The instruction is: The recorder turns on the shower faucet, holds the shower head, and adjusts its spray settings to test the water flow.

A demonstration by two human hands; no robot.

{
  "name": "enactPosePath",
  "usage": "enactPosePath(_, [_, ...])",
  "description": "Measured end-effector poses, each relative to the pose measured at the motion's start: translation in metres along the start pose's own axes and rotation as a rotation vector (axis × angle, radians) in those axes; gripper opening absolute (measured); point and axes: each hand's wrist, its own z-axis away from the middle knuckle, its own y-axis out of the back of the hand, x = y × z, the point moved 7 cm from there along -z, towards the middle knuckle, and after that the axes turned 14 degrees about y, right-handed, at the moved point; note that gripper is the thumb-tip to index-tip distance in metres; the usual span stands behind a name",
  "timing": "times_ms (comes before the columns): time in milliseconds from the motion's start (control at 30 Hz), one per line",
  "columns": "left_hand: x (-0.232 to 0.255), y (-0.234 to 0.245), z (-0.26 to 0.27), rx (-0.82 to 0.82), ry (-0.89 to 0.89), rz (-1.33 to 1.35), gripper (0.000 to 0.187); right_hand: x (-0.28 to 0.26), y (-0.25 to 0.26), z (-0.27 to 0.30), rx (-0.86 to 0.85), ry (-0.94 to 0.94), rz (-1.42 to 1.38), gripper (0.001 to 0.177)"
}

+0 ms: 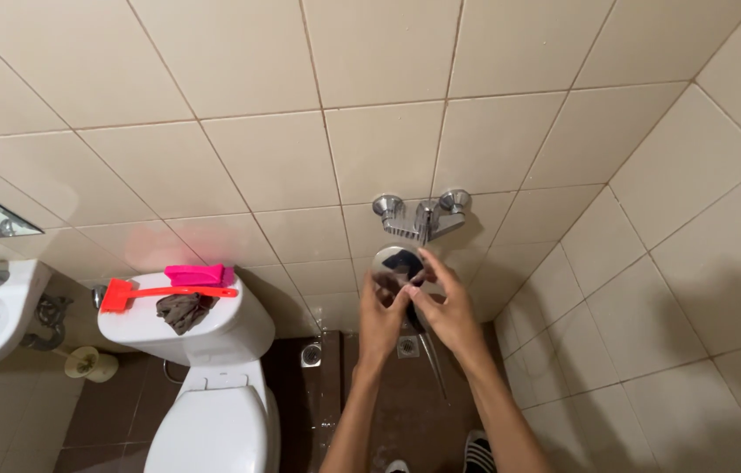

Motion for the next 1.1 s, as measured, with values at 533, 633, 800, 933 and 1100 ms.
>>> enactPosePath(533, [0.055,0.008,0.004,0.174,-0.024,0.065,0.099,0.014,0.009,-0.087,0.170,0.488,0.341,0.049])
enactPosePath(633, [0.058,0.010,-0.005,0.246,0.001,0.050,0.101,0.028,0.006,-0.099,0.079,0.417,0.450,0.047])
enactPosePath(800, [0.044,0.004,-0.026,0.295,-0.055,0.026,0.066,0.046,0.011,-0.107,-0.005,0.617,0.590,0.037])
enactPosePath(933, [0.043,-0.010,-0.041,0.325,-0.107,-0.023,0.056,0.040,0.019,-0.115,0.012,0.649,0.487,0.038])
enactPosePath(1100, [0.059,-0.034,-0.050,0.249,-0.052,0.052,0.065,0.056,0.018,-0.126,-0.092,0.804,0.559,0.017])
